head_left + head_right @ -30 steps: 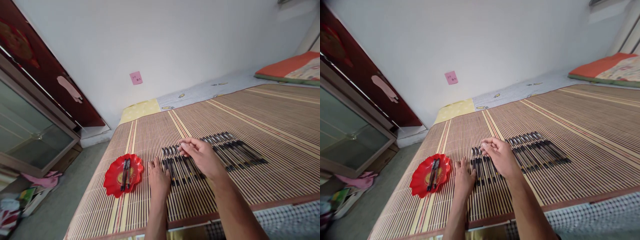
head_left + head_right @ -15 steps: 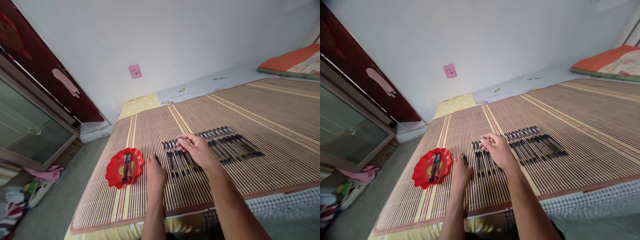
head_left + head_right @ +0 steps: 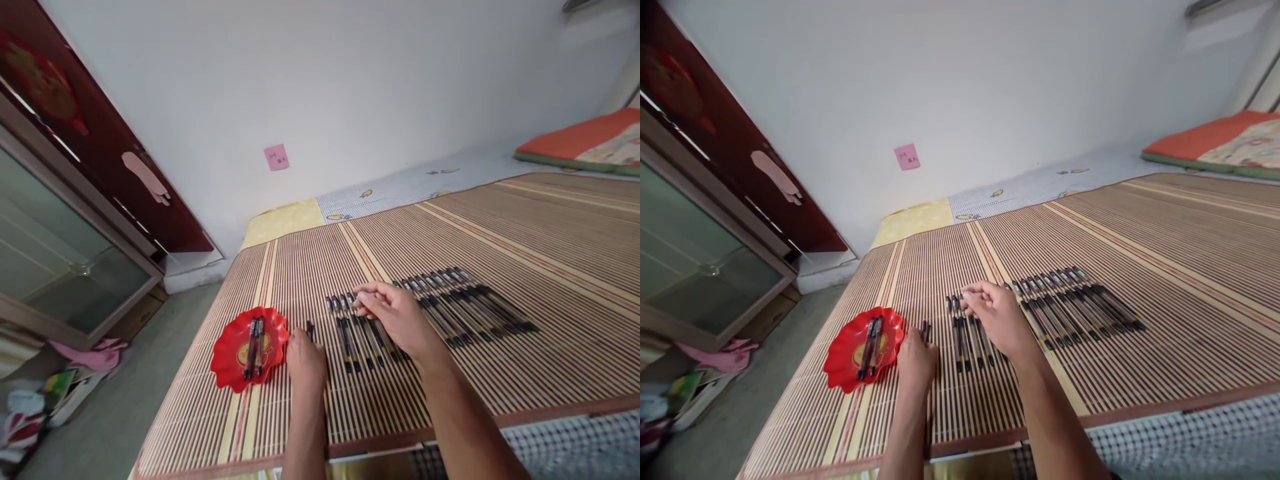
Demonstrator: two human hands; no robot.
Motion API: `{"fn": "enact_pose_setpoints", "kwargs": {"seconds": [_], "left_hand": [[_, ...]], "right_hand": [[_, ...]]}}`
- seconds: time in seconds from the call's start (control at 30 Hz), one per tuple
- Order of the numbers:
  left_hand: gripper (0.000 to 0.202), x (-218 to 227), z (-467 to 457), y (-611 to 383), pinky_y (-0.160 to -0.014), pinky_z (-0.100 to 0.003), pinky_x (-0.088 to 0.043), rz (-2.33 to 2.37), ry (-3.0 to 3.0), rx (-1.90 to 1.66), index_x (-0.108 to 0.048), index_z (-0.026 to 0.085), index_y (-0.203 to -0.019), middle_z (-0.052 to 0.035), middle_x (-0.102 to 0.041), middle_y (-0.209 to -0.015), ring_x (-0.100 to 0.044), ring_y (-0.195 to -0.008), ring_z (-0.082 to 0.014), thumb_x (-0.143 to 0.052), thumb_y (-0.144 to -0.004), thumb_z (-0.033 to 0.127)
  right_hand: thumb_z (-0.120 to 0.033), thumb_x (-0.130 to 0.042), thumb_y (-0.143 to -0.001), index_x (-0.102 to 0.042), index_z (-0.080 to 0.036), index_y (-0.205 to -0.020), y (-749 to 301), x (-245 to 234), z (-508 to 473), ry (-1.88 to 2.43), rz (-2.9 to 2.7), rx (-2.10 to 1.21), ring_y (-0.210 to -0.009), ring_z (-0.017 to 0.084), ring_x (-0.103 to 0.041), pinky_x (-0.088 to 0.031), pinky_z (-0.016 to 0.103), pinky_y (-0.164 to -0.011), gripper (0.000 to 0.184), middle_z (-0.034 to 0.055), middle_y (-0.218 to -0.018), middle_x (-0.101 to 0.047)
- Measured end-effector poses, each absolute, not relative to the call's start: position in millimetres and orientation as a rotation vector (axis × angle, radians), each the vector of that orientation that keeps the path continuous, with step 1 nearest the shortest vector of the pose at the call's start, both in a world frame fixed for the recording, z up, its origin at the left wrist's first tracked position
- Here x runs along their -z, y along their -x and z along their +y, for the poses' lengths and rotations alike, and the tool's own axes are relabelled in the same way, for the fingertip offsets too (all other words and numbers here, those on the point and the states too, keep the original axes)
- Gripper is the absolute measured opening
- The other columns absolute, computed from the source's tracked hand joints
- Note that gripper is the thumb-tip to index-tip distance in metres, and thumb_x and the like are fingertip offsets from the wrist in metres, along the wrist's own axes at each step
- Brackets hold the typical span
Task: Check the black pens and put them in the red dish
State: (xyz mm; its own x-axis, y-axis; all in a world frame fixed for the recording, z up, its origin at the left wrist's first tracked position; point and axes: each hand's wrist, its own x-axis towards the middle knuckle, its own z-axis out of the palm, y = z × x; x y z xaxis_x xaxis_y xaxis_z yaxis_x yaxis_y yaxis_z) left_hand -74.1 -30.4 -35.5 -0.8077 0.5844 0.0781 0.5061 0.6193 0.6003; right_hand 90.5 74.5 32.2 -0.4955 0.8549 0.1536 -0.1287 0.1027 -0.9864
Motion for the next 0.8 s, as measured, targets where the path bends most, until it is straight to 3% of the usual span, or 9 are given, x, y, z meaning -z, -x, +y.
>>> {"fn": "enact_pose_setpoints", "kwargs": {"seconds": [0.13,0.23,0.37,0.47,0.67,0.8], "left_hand": [[0.019,33,-31,79,-0.083,-0.04,-0.049,2.484,-0.857,-1.266,-0.058,0.02,-0.084,-0.0061,-0.065,-0.079,-0.069,-0.088,-0.0282,-0.061,-0.073,0.004],[0.014,25,-35,79,-0.073,-0.033,-0.052,2.118,-0.867,-1.489,-0.061,0.018,-0.089,-0.0044,-0.068,-0.08,-0.068,-0.077,-0.021,-0.066,-0.075,0.019],[0.033,7,-43,70,-0.069,-0.028,-0.052,1.703,-0.887,-1.622,-0.063,0.017,-0.096,-0.005,-0.071,-0.086,-0.066,-0.074,-0.017,-0.072,-0.074,0.04],[0.034,-4,-47,62,-0.071,-0.025,-0.05,1.501,-0.89,-1.65,-0.065,0.018,-0.096,-0.0032,-0.07,-0.084,-0.065,-0.077,-0.0158,-0.079,-0.072,0.037],[0.024,-11,-46,51,-0.074,-0.024,-0.049,1.377,-0.91,-1.644,-0.066,0.019,-0.09,-0.0001,-0.069,-0.082,-0.062,-0.077,-0.0136,-0.083,-0.075,0.028],[0.027,-9,-45,49,-0.064,-0.022,-0.045,1.329,-0.884,-1.647,-0.068,0.019,-0.095,0.0008,-0.068,-0.079,-0.057,-0.068,-0.012,-0.082,-0.078,0.034]], "right_hand": [[-0.047,-0.069,-0.084,-0.073,-0.018,-0.096,-91,-31,75,0.724,-1.567,-1.489,-0.072,0.018,-0.071,-0.057,0.032,-0.07,0.031,0.0055,-0.082,-0.076],[-0.047,-0.067,-0.088,-0.074,-0.018,-0.101,-89,-28,74,0.76,-1.622,-1.469,-0.075,0.018,-0.071,-0.056,0.031,-0.068,0.032,0.007,-0.089,-0.077],[-0.047,-0.062,-0.091,-0.075,-0.017,-0.105,-81,-23,70,0.772,-1.684,-1.503,-0.075,0.017,-0.071,-0.051,0.027,-0.058,0.035,0.0089,-0.096,-0.077],[-0.049,-0.063,-0.092,-0.075,-0.017,-0.104,-75,-21,67,0.696,-1.681,-1.576,-0.072,0.016,-0.07,-0.05,0.025,-0.056,0.036,0.0075,-0.093,-0.076],[-0.046,-0.079,-0.077,-0.072,-0.016,-0.088,-69,-22,63,0.731,-1.589,-1.682,-0.053,0.013,-0.061,-0.045,0.023,-0.05,0.033,-0.0015,-0.062,-0.067],[-0.045,-0.078,-0.078,-0.072,-0.017,-0.083,-72,-24,65,0.689,-1.561,-1.638,-0.057,0.013,-0.062,-0.046,0.024,-0.053,0.03,-0.0008,-0.065,-0.067]]}}
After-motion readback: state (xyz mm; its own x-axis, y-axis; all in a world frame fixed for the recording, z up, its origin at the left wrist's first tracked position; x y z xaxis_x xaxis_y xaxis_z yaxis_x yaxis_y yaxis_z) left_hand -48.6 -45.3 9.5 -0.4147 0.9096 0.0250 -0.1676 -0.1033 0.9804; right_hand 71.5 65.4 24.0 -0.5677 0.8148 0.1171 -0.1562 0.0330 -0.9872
